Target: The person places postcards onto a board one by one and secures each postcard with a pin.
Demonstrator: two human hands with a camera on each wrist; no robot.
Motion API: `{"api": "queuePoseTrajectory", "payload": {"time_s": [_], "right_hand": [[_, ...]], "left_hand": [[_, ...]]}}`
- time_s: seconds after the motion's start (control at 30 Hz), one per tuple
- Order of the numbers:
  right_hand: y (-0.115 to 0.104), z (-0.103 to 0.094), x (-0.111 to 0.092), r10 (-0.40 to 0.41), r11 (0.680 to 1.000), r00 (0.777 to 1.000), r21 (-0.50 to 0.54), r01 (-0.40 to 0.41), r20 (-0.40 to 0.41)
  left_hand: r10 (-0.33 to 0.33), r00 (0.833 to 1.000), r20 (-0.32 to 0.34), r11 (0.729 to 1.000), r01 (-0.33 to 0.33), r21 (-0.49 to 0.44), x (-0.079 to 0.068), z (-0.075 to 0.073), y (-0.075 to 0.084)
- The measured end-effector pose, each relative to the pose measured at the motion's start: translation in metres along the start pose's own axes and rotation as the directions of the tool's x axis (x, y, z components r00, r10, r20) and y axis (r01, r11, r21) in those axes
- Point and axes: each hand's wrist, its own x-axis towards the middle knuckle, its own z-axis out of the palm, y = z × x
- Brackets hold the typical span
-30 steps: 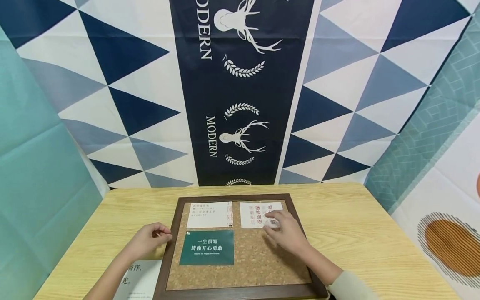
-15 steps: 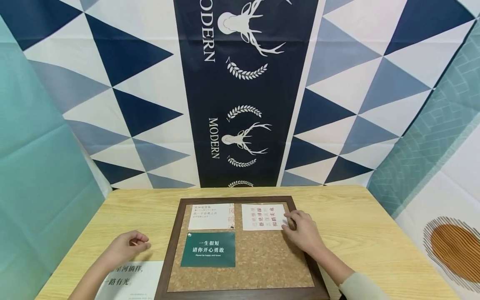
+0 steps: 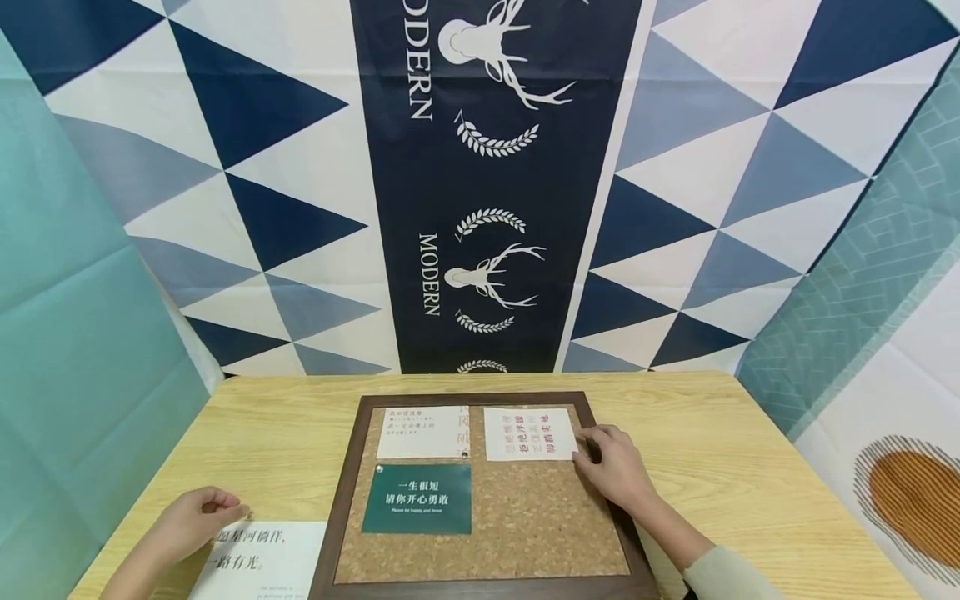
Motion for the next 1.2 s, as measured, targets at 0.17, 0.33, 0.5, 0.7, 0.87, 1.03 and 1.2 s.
{"api": "queuePoseTrajectory", "payload": {"time_s": [0.17, 0.33, 0.5, 0.7, 0.87, 1.03, 1.2], "right_hand": [[0.0039, -0.0018, -0.0005, 0.003, 1.0, 1.0, 0.006, -0.003, -0.003], [0.0064, -0.0043, -0.0013, 0.021, 1.0, 1.0, 0.007, -0.021, -0.001], [0.0061, -0.0051, -0.0016, 0.033, 0.999, 0.999, 0.006, -0.033, 0.011], [0.006, -0.0053, -0.0017, 0.026, 1.0, 1.0, 0.002, -0.026, 0.01], [0.0064, -0.0055, -0.0015, 0.024, 1.0, 1.0, 0.002, -0.024, 0.006], [0.0066, -0.0055, -0.0015, 0.026, 1.0, 1.0, 0.003, -0.026, 0.008], [0.007, -0.0051, -0.0012, 0.027, 1.0, 1.0, 0.0, -0.027, 0.014]], "left_hand": [[-0.035, 0.999, 0.004, 0.999, 0.035, 0.006, -0.0006, -0.0004, -0.0063], [-0.057, 0.998, 0.001, 0.998, 0.057, 0.0, -0.0018, 0.0006, -0.0065], [-0.073, 0.997, 0.021, 0.997, 0.073, -0.006, -0.0029, 0.0023, -0.0066], [-0.075, 0.997, 0.026, 0.997, 0.075, -0.008, -0.0028, 0.0043, -0.0059], [-0.083, 0.996, 0.008, 0.996, 0.083, 0.032, -0.001, 0.0068, -0.0054], [-0.078, 0.997, -0.028, 0.994, 0.08, 0.078, 0.0011, 0.0091, -0.0062], [-0.071, 0.997, -0.038, 0.991, 0.075, 0.111, 0.001, 0.0082, -0.0067]]}}
